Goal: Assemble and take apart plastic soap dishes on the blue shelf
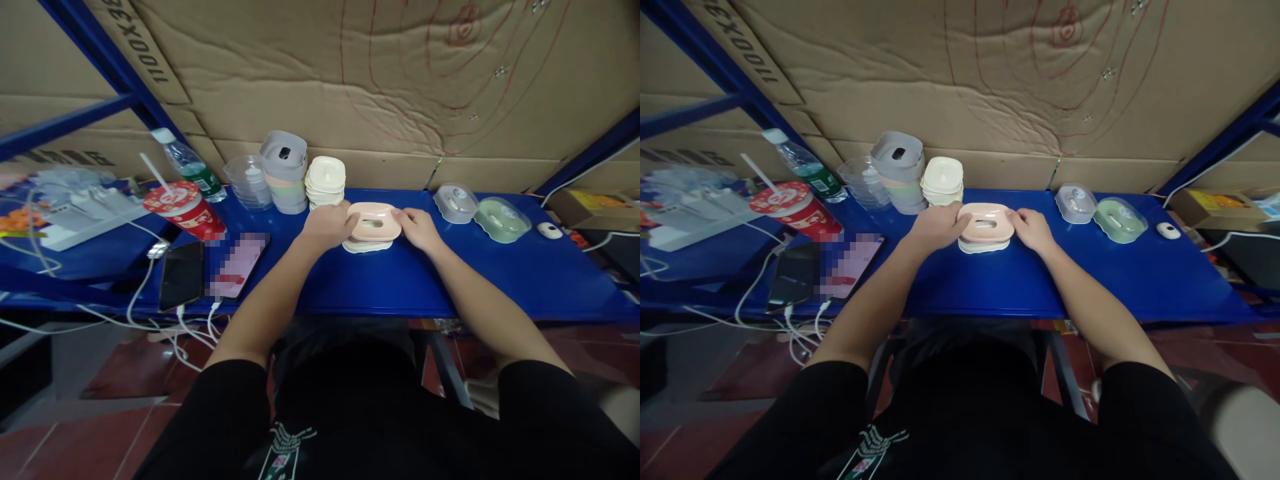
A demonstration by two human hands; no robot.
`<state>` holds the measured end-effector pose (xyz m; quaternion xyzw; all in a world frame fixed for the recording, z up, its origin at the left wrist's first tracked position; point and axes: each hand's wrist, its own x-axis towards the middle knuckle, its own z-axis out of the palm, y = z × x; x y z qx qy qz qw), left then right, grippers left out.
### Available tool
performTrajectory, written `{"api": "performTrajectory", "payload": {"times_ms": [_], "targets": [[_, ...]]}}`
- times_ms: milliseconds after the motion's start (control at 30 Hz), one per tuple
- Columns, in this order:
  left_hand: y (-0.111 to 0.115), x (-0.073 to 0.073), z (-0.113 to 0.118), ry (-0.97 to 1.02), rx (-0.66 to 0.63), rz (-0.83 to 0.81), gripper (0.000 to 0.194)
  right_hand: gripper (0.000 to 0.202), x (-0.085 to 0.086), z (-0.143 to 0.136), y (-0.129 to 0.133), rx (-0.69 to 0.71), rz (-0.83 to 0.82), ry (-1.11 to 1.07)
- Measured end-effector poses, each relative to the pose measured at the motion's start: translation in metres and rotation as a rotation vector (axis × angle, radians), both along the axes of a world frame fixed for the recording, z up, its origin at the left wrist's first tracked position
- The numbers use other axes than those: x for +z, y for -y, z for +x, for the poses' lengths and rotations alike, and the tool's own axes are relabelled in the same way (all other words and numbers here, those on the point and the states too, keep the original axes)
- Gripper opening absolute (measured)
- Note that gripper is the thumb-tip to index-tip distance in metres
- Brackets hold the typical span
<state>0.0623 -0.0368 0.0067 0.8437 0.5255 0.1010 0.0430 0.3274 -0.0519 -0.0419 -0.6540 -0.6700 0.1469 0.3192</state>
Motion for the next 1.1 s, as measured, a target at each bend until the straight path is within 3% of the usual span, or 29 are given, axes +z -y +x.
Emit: {"api": "performTrajectory", "payload": {"times_ms": [100,167,333,433,533,600,700,833,933,1100], "targets": [[-0.002,-0.008,0.004,-0.229,-0.036,-0.159,0.052,0.058,-0.007,0.001,-0.006,0.010,-0.161,0.197],[-0.004,-0.014,0.006,-0.278,-0.056,-0.229,0.053,0.056,-0.010,0.001,-0.009,0.027,-0.200,0.233],[-0.010,-0.015,0.003,-0.089,-0.009,-0.152,0.052,0.062,-0.013,0.005,-0.010,0.032,-0.164,0.156],[-0.023,-0.005,-0.013,0.128,0.060,0.009,0.051,0.064,-0.013,0.007,-0.010,0.033,-0.118,0.112],[-0.043,0.005,-0.044,0.495,0.182,0.354,0.033,0.064,-0.013,0.009,-0.010,0.039,-0.088,0.081],[-0.056,0.009,-0.070,0.665,0.379,0.612,0.025,0.063,-0.014,0.009,-0.010,0.057,-0.090,0.076],[-0.071,0.007,-0.102,0.776,0.572,0.754,0.037,0.063,-0.014,0.009,-0.011,0.071,-0.108,0.088],[-0.081,-0.007,-0.121,0.707,0.592,0.565,0.049,0.062,-0.012,0.007,-0.010,0.077,-0.109,0.091],[-0.089,-0.019,-0.126,0.648,0.627,0.402,0.046,0.061,-0.011,0.007,-0.008,0.086,-0.125,0.082],[-0.097,-0.024,-0.130,0.675,0.626,0.397,0.033,0.058,-0.012,0.008,-0.008,0.107,-0.120,0.082]]}}
